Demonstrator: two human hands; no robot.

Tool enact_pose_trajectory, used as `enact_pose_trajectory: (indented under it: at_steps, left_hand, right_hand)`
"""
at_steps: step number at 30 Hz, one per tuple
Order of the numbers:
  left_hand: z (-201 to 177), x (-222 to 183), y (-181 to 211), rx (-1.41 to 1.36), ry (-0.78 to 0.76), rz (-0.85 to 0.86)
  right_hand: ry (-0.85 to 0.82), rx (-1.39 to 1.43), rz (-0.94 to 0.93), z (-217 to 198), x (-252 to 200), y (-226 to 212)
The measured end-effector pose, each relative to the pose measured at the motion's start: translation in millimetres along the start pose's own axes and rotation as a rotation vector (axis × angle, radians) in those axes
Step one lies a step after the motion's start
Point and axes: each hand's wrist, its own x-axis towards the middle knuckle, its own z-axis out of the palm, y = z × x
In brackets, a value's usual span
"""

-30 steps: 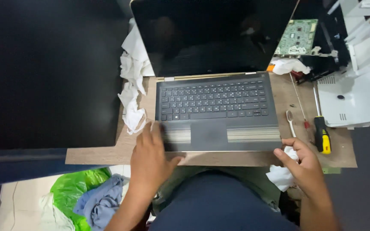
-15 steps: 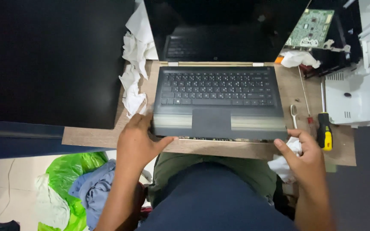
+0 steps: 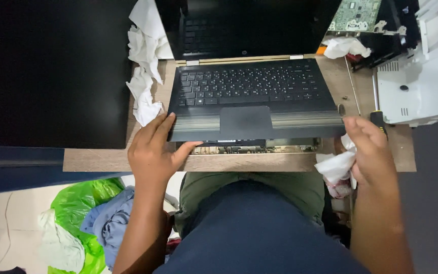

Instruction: The person is disassembling a laptop by prying the keyboard assembly from the base and then cleaning the internal components with a brush.

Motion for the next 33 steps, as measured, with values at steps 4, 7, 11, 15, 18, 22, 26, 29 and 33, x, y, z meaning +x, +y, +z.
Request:
enact_pose_trajectory:
  at_steps: [4, 7, 11, 15, 18, 22, 26, 29, 33]
  left_hand:
    - [-2, 1, 3, -0.014, -0.003, -0.013]
    - [-2, -2, 4, -0.019, 0.001, -0.023]
    - [-8, -1, 10, -0.241, -0.062, -0.197]
    - [-18, 2, 12, -0.629, -0.270, -0.585]
    - [-4, -17, -7, -0.964, -0.294, -0.982]
    - [11, -23, -18, -0.966, -0.248, -0.988]
    - [23, -29, -30, -1.063, -0.199, -1.032]
    - [25, -32, -33, -1.110, -0.156, -0.977]
    - [22, -29, -32, -1.136, -0.159, -1.024]
  right_hand:
    - [-0.019, 0.084, 0.102, 8, 14, 6]
    - [0.048, 0.049, 0.086, 16, 14, -1]
    - [-0.047, -0.012, 0.033, 16, 25, 10]
    - [-0.177, 0.001, -0.156, 12, 37, 33]
    - [-0.168, -0.022, -0.080, 15, 29, 31]
    - [-0.135, 0.033, -0.086, 14, 30, 36]
    - [-0.076, 0.151, -0.101, 10, 26, 27]
    - [-0.018, 0.088, -0.076, 12, 12, -1]
    - [-0.069, 0.146, -0.053, 8, 17, -6]
